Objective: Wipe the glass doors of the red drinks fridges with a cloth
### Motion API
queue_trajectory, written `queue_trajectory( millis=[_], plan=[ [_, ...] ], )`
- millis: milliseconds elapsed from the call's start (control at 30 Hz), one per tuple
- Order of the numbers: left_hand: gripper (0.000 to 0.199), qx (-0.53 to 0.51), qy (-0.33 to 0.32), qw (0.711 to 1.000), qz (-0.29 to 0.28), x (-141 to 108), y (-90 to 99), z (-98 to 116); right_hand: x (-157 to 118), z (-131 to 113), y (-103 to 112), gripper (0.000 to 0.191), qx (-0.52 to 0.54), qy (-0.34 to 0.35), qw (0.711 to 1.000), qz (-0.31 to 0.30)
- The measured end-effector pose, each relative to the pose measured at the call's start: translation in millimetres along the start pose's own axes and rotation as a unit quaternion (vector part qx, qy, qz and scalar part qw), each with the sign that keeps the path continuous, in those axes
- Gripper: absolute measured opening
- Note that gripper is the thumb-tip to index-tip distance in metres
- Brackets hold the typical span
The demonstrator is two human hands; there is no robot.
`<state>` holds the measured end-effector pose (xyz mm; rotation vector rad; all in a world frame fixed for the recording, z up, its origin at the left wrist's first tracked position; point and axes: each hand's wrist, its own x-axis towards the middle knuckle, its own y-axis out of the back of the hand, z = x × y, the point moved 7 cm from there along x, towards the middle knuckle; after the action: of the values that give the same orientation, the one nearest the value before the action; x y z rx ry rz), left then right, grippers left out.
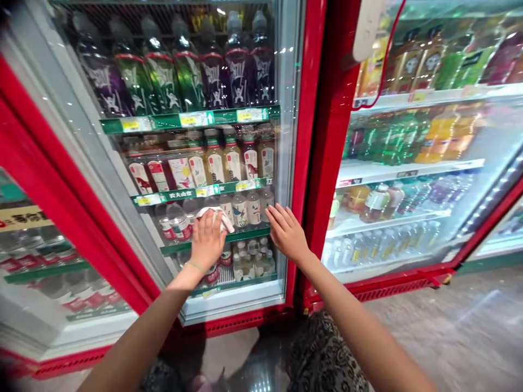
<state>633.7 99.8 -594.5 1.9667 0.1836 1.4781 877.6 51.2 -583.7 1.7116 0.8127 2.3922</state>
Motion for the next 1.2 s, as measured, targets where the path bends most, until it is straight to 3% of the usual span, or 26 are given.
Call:
queue_trajectory(
  millis=[267,367,467,533,633,833,1000,1100,1200],
  plan=[
    [0.063,-0.012,-0.168,0.985,-0.032,42,-56.4,161,-48,55,21,0.079,-0.044,-0.055,0.998,0.005],
    [0.059,-0.018,-0.192,0.98,-0.05,45,-70.9,194,-56,62,24,0.079,-0.035,-0.056,0.998,-0.003],
    [0.06,-0.03,-0.208,0.975,-0.079,44,-73.1,198,-55,58,25,0.078,-0.024,-0.052,0.998,-0.007],
    [0.061,-0.036,-0.211,0.973,-0.091,38,-67.5,184,-50,49,25,0.078,-0.018,-0.049,0.999,-0.008],
    [0.061,-0.028,-0.177,0.98,-0.088,20,-53.7,139,-35,26,21,0.079,-0.001,-0.032,0.999,-0.004],
    [0.057,0.004,-0.077,0.994,-0.072,-41,-20.5,7,1,-40,4,0.079,0.039,0.023,0.999,0.003],
    [0.059,0.042,0.058,0.996,-0.06,-88,8.0,-100,25,-93,-16,0.077,0.064,0.085,0.994,0.001],
    [0.062,0.06,0.134,0.989,-0.031,-110,18.8,-140,37,-116,-26,0.077,0.069,0.113,0.991,-0.002],
    [0.065,0.055,0.181,0.982,0.002,-124,21.5,-155,46,-130,-32,0.077,0.069,0.14,0.988,-0.01]
  ],
)
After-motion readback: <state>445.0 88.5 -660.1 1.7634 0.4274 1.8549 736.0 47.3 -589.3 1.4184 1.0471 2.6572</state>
